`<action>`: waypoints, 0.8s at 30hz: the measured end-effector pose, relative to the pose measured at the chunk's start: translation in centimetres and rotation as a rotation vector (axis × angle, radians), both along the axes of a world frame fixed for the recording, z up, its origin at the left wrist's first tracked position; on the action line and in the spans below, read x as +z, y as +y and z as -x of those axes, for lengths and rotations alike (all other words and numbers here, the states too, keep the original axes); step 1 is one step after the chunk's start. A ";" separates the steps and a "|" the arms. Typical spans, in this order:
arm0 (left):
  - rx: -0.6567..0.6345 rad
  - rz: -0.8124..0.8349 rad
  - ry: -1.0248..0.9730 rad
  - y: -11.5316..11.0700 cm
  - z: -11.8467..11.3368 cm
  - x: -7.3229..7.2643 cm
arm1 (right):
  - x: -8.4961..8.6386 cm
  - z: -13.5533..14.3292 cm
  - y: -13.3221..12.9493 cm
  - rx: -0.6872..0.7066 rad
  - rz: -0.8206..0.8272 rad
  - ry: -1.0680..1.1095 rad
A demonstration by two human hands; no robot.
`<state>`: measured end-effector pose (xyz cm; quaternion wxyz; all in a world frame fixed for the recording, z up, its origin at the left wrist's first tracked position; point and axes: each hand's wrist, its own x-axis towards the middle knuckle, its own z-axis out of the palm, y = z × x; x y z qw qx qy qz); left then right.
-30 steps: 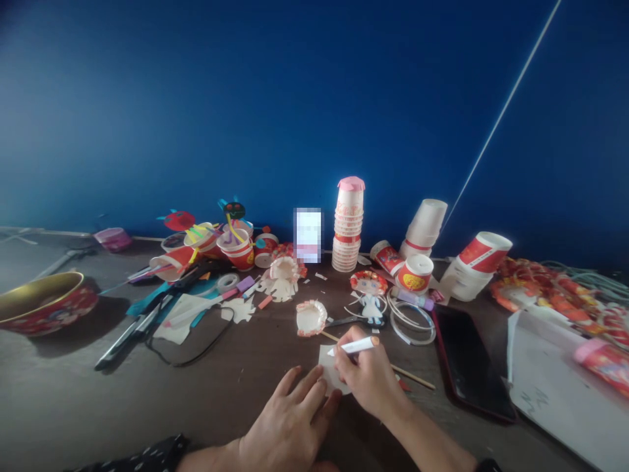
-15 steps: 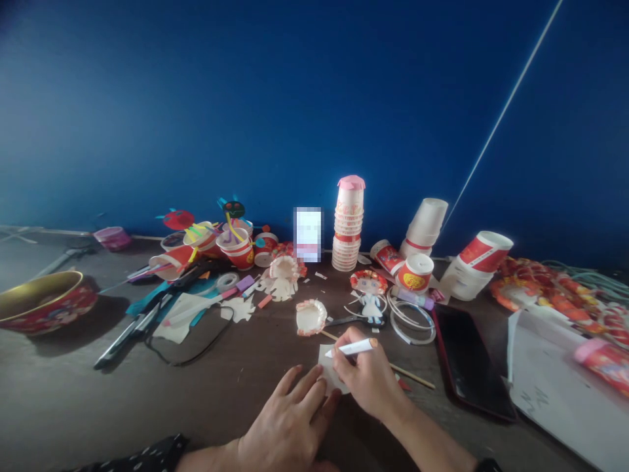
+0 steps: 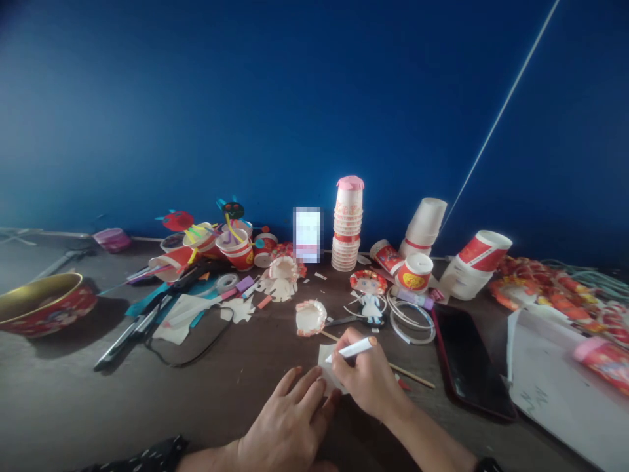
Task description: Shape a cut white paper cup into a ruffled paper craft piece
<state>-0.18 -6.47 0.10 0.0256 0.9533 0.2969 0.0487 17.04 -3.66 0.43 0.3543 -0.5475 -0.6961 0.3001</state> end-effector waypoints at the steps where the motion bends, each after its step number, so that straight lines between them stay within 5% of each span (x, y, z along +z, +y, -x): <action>1: 0.001 0.008 0.005 0.0 0.0 0.1 | 0.0 0.0 0.0 0.001 0.002 0.005; 16: 0.019 0.049 0.020 0.0 -0.1 0.7 | 0.3 0.0 -0.2 0.024 -0.024 -0.054; 24: 0.000 -0.043 -0.014 0.0 0.1 -0.6 | -0.3 -0.6 0.1 -0.106 0.085 0.248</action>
